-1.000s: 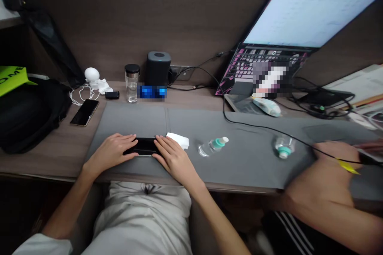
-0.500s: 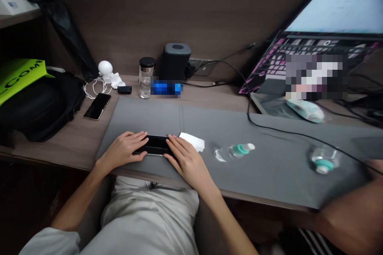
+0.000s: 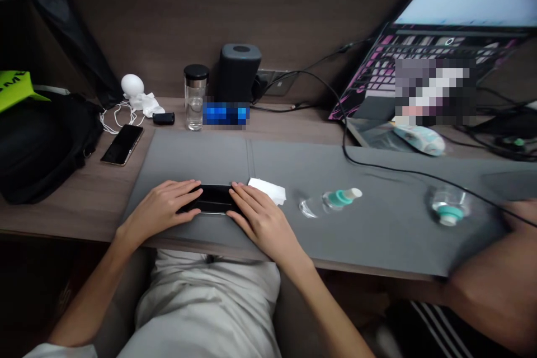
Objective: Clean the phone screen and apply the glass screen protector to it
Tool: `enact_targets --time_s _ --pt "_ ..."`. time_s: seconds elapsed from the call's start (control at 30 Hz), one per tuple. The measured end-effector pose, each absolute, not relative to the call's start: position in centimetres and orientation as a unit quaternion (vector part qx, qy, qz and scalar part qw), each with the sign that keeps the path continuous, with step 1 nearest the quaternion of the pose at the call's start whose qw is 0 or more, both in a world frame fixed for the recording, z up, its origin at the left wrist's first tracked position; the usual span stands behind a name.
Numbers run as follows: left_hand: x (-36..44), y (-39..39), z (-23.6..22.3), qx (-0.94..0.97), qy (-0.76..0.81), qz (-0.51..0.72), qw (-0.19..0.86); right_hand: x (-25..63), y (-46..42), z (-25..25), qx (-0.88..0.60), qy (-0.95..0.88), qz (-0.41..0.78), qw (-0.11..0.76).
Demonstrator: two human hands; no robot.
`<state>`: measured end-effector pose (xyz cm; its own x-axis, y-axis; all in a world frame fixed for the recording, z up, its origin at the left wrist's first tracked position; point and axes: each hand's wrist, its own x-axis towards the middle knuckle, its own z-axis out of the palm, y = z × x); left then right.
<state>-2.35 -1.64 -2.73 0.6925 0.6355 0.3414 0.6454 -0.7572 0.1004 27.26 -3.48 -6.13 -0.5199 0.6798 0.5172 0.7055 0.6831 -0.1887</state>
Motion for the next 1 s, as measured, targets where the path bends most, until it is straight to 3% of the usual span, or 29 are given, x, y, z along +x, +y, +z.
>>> enact_targets --time_s 0.27,0.53,1.0 --pt "-0.7 -2.6 -2.4 -0.915 -0.360 -0.167 0.077 27.2 -3.4 -6.2 -0.393 -0.869 -0.022 0.300" --pt "-1.4 -2.1 -0.7 -0.913 -0.399 -0.086 0.001 27.3 -3.2 -5.9 -0.419 -0.867 0.012 0.268" --pt "-2.0 -0.8 0.2 -0.918 -0.390 -0.055 -0.039 27.5 -3.1 -6.0 -0.411 -0.868 0.004 0.280"
